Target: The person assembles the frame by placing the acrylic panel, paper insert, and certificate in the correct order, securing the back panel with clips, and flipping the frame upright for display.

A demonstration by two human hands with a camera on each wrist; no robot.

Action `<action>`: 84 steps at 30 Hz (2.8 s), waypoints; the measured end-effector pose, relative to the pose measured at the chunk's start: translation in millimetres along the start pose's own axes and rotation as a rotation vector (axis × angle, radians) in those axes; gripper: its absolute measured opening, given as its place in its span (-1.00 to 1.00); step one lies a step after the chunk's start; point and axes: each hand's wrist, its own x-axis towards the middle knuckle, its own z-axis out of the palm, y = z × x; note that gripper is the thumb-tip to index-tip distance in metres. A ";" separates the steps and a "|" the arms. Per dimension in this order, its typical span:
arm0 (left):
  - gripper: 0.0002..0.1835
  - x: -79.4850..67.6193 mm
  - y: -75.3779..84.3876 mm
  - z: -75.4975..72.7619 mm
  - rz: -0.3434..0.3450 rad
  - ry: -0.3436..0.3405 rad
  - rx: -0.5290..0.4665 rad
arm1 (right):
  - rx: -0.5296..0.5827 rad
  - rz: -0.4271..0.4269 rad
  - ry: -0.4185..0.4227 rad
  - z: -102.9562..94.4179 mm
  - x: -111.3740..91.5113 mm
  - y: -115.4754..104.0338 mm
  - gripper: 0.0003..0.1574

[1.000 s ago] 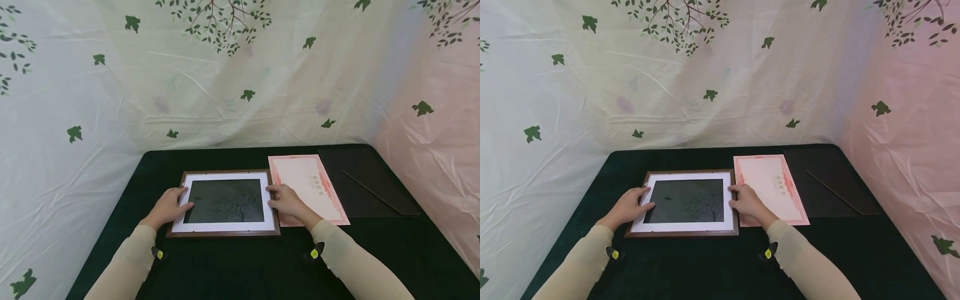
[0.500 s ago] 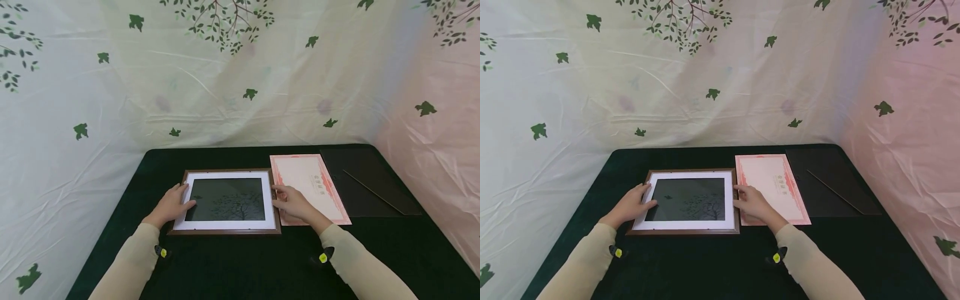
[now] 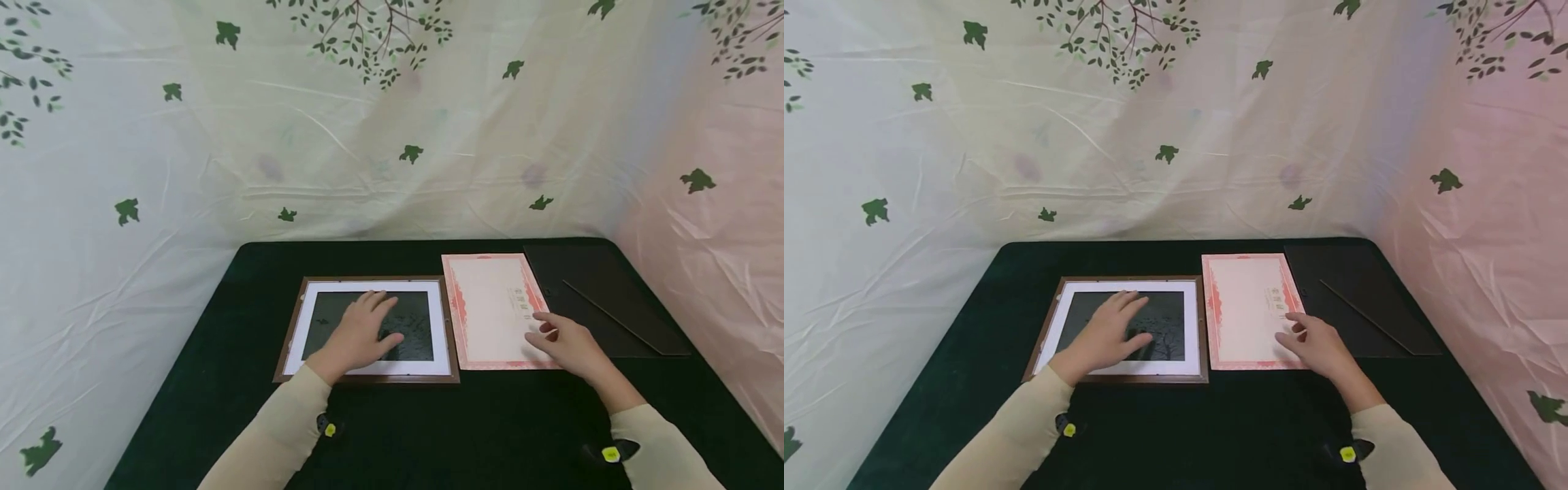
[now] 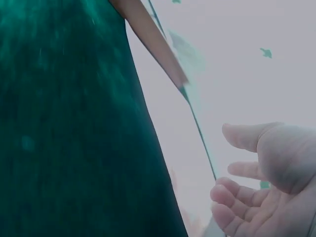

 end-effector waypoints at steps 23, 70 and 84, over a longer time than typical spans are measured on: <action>-0.30 37.9 114.6 76.4 0.239 -0.197 0.289 | -0.089 0.201 0.043 -10.9 -40.0 31.7 -0.05; -0.43 31.6 100.2 46.2 0.217 -0.051 -0.031 | 0.660 0.142 -0.026 -35.6 -3.9 37.5 -0.37; -0.40 30.4 104.2 21.8 0.275 0.308 -0.127 | 0.671 -0.105 0.105 -64.3 -10.6 -54.0 -0.37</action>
